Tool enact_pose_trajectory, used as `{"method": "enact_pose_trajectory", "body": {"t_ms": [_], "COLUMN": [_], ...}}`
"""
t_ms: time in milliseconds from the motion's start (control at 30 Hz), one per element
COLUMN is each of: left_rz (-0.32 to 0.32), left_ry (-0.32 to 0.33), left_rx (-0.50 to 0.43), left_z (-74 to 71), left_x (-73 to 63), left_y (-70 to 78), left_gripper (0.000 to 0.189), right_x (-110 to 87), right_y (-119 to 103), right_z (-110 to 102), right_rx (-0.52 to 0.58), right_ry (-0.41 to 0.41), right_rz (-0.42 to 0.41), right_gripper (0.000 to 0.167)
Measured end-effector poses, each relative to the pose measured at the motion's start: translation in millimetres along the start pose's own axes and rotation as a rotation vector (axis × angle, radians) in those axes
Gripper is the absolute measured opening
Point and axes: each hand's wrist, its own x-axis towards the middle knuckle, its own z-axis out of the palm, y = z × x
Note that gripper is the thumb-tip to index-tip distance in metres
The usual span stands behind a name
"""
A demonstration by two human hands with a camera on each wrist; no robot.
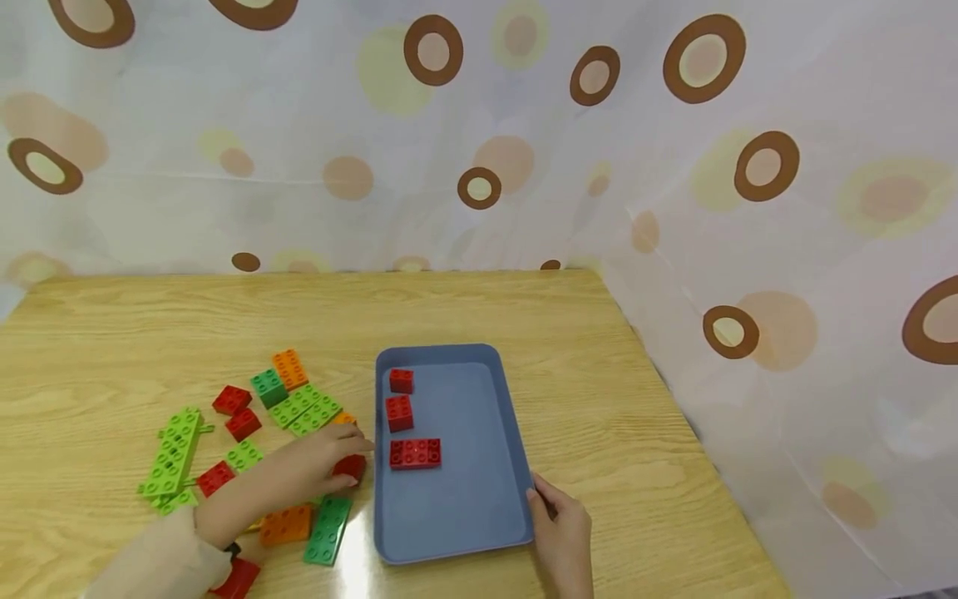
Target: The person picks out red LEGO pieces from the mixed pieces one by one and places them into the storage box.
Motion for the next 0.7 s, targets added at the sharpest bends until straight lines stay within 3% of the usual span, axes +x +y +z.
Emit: {"method": "enact_pose_trajectory", "body": {"t_ms": [433,700], "left_rz": [-0.108,-0.224], "left_ry": [-0.022,-0.107], "left_rx": [-0.046,0.008], "left_z": [4.9,8.9], "left_x": [3.9,10.0], "left_y": [-0.6,3.4], "left_gripper": [0.039,0.036], "right_x": [0.8,-1.6], "right_y": [0.5,-1.3], "right_z": [1.0,-0.7], "right_rx": [0.005,-0.002], "right_ry": [-0.001,0.014], "right_rz": [-0.013,-0.012], "right_gripper": [0.03,0.028]}}
